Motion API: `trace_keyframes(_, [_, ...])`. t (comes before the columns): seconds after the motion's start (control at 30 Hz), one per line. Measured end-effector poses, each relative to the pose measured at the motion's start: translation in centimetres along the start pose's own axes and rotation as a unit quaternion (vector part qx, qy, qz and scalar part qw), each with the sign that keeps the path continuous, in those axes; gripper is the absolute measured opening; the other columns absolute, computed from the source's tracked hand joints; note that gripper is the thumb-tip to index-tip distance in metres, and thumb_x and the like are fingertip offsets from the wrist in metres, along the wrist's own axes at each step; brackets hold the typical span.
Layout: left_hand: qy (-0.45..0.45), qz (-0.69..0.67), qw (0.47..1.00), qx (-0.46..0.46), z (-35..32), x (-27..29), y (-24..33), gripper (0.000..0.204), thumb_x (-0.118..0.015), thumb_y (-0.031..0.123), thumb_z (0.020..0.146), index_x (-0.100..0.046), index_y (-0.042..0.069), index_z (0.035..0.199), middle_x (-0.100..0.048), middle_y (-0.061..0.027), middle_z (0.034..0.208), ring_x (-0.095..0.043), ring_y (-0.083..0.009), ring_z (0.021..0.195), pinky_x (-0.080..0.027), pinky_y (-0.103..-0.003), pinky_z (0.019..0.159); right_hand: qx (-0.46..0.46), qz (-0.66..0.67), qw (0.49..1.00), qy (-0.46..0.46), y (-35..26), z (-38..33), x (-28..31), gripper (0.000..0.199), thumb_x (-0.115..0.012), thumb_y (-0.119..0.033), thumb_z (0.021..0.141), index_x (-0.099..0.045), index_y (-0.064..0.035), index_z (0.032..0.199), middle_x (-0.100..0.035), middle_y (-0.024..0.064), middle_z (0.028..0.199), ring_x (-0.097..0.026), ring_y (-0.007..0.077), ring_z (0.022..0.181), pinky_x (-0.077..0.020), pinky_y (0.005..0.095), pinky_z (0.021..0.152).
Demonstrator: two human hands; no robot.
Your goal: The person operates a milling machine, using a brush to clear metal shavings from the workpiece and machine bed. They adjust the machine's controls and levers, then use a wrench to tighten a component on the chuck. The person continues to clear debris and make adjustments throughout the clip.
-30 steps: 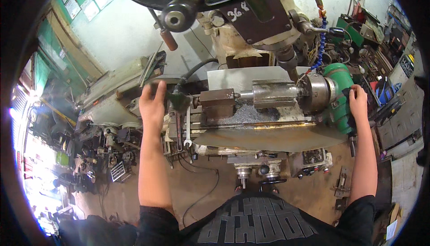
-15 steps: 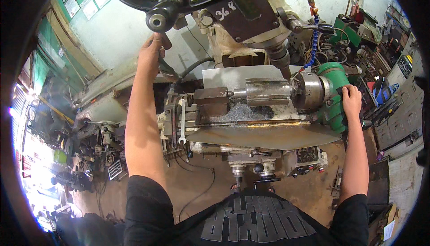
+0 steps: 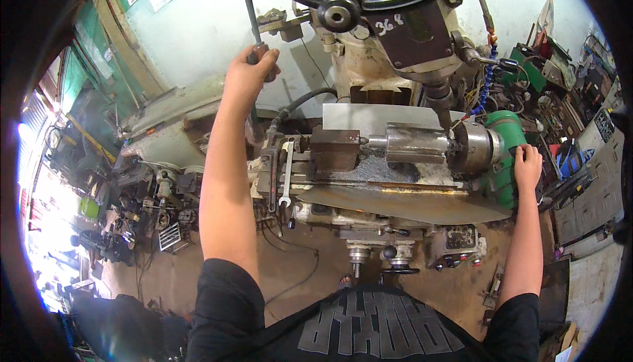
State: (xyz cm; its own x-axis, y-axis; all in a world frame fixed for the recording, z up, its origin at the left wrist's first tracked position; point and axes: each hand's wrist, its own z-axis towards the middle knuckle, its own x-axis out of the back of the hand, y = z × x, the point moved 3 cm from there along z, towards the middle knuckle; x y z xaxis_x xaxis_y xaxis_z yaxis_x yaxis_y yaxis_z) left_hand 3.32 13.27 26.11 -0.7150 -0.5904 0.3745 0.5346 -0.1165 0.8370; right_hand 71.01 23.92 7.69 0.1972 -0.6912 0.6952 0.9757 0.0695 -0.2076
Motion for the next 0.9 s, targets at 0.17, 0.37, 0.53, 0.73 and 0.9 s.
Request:
trace_keyframes(0.17, [-0.026, -0.015, 0.999, 0.041, -2.9, 3.8, 2.0, 0.033, -0.074, 0.034, 0.093, -0.070, 0.004, 0.106, -0.071, -0.0059, 0.080, -0.063, -0.0127, 0.071, -0.049, -0.030, 0.065, 0.023, -0.007, 0.999, 0.034, -0.6, -0.1, 0.1, 0.020, -0.062, -0.027, 0.097, -0.067, -0.0084, 0.100, -0.064, 0.0093, 0.098, -0.060, 0.0336, 0.098, -0.0483, 0.0463, 0.087])
trace_keyframes(0.37, [0.000, 0.049, 0.999, 0.010, -4.3, 8.1, 4.2, 0.032, -0.070, 0.038, 0.095, -0.068, 0.007, 0.102, -0.062, -0.0008, 0.072, -0.051, -0.0102, 0.062, -0.038, -0.027, 0.058, 0.044, -0.053, 0.996, 0.065, -1.3, -0.4, 0.5, 0.021, -0.064, -0.030, 0.093, -0.066, -0.0082, 0.093, -0.064, 0.0099, 0.096, -0.061, 0.0345, 0.097, -0.0496, 0.0474, 0.085])
trace_keyframes(0.53, [-0.061, -0.029, 0.998, -0.011, -5.1, 9.8, 3.7, 0.032, -0.064, 0.042, 0.101, -0.064, 0.010, 0.103, -0.058, 0.0032, 0.075, -0.039, -0.0035, 0.054, -0.028, -0.022, 0.050, 0.030, -0.045, 0.996, 0.066, -1.4, -0.7, 0.5, 0.022, -0.066, -0.032, 0.092, -0.069, -0.0104, 0.093, -0.065, 0.0084, 0.096, -0.061, 0.0325, 0.097, -0.0506, 0.0469, 0.085])
trace_keyframes(0.73, [0.168, -0.259, 0.948, 0.070, -7.0, 10.6, -3.3, 0.054, -0.049, 0.049, 0.109, -0.062, -0.002, 0.118, -0.048, 0.0002, 0.078, -0.039, -0.0112, 0.061, -0.039, -0.029, 0.059, -0.008, -0.038, 0.998, 0.040, -1.2, -0.4, 0.2, 0.025, -0.066, -0.035, 0.094, -0.072, -0.0116, 0.096, -0.066, 0.0078, 0.098, -0.061, 0.0320, 0.101, -0.0499, 0.0469, 0.088])
trace_keyframes(0.9, [0.235, -0.447, 0.849, 0.157, -8.7, 7.6, -10.6, 0.029, -0.057, 0.035, 0.107, -0.056, 0.006, 0.105, -0.053, -0.0079, 0.093, -0.050, -0.0220, 0.085, -0.047, -0.040, 0.077, -0.026, -0.017, 0.999, 0.025, -1.0, -0.4, 0.3, 0.026, -0.065, -0.036, 0.094, -0.073, -0.0110, 0.094, -0.066, 0.0078, 0.100, -0.060, 0.0317, 0.102, -0.0490, 0.0464, 0.090])
